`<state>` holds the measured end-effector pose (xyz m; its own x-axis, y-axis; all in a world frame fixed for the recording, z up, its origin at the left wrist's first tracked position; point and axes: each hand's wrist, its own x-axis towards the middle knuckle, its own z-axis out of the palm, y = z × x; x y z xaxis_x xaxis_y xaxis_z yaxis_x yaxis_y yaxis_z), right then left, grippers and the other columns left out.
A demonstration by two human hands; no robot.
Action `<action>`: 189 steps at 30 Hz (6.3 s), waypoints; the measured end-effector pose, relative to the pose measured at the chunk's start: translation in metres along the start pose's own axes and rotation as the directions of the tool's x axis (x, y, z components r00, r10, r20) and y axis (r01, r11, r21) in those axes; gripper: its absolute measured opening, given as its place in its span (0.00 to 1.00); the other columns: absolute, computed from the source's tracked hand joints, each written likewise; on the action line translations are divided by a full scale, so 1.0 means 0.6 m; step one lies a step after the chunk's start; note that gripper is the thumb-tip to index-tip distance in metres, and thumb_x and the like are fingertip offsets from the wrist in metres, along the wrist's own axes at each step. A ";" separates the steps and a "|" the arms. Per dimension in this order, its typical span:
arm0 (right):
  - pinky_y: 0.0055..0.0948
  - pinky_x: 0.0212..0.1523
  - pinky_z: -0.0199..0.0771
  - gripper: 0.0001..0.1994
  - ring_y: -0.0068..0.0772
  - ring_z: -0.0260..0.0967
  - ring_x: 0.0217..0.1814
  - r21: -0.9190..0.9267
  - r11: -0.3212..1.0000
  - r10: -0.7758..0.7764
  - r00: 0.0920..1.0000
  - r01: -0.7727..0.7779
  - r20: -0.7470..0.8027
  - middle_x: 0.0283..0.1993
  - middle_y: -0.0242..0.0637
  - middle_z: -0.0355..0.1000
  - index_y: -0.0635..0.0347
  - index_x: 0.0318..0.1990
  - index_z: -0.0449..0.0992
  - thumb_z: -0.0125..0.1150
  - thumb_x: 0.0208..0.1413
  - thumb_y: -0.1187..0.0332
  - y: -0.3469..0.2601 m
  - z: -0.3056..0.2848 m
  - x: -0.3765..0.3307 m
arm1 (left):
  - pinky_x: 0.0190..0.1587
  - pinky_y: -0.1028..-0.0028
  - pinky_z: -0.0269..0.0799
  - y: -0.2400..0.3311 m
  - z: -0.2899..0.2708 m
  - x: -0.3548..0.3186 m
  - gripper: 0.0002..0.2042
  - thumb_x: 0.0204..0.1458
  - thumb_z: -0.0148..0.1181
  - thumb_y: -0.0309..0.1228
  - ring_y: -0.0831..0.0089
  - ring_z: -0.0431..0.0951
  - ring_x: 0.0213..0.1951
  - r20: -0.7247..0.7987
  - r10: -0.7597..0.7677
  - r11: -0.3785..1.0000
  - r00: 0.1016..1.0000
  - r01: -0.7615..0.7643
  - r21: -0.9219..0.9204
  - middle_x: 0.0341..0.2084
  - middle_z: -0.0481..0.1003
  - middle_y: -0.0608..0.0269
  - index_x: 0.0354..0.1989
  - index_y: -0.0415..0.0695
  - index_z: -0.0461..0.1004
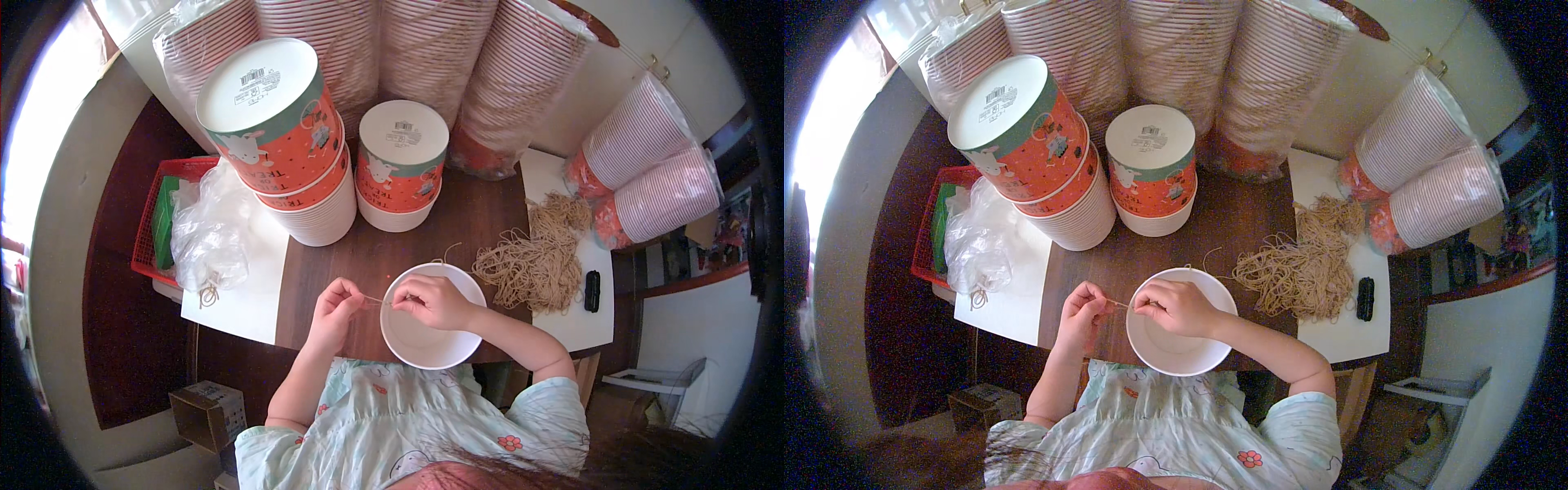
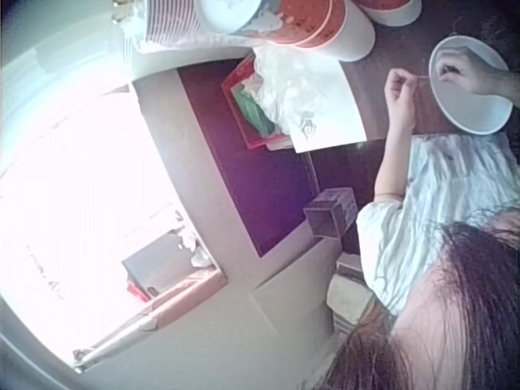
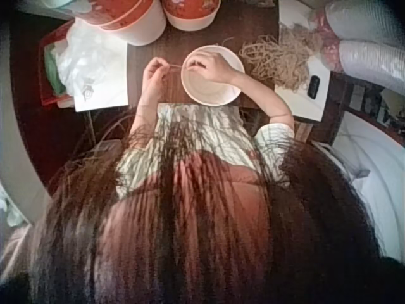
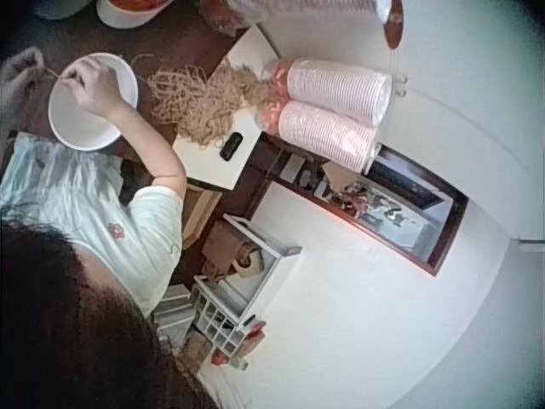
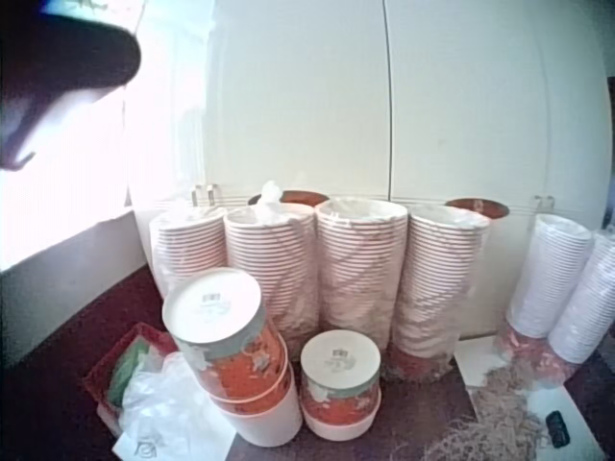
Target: The person removes a plastic bag from a stack of paper buckets, inverts and stacks the buckets on the table, and threads a string through the holes of a bucket by hand.
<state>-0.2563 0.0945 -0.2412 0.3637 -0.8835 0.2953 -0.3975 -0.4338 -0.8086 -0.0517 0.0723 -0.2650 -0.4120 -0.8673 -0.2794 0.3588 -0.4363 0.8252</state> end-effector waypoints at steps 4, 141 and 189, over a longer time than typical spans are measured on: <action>0.28 0.27 0.69 0.04 0.32 0.69 0.28 0.017 1.000 0.022 0.999 -0.023 0.024 0.27 0.33 0.70 0.60 0.27 0.70 0.60 0.45 0.75 -0.003 -0.002 0.001 | 0.28 0.86 0.59 -0.006 -0.005 0.004 0.03 0.51 0.51 0.24 0.85 0.66 0.24 -0.008 -0.001 1.000 1.000 0.001 0.002 0.21 0.68 0.71 0.28 0.45 0.66; 0.28 0.28 0.69 0.04 0.36 0.70 0.29 -0.035 0.951 0.232 0.781 -0.308 -0.580 0.29 0.40 0.70 0.64 0.31 0.72 0.59 0.45 0.78 0.027 0.081 -0.047 | 0.28 0.82 0.69 -0.144 0.033 0.008 0.11 0.49 0.56 0.23 0.81 0.72 0.27 -0.016 0.393 0.752 0.919 -0.312 0.580 0.26 0.71 0.62 0.37 0.37 0.61; 0.28 0.29 0.68 0.03 0.35 0.69 0.29 0.075 0.938 0.343 0.870 -0.339 -0.354 0.29 0.40 0.70 0.64 0.30 0.71 0.57 0.48 0.74 0.019 0.069 -0.037 | 0.27 0.83 0.71 -0.118 0.046 0.015 0.05 0.55 0.47 0.26 0.81 0.72 0.26 -0.085 -0.014 0.991 0.996 0.003 -0.136 0.30 0.72 0.64 0.39 0.41 0.64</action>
<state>-0.2344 0.1165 -0.2780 -0.1183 -0.9800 0.1599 -0.4330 -0.0939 -0.8965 -0.1038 0.1020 -0.3123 -0.3442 -0.8782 -0.3320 0.4680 -0.4671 0.7502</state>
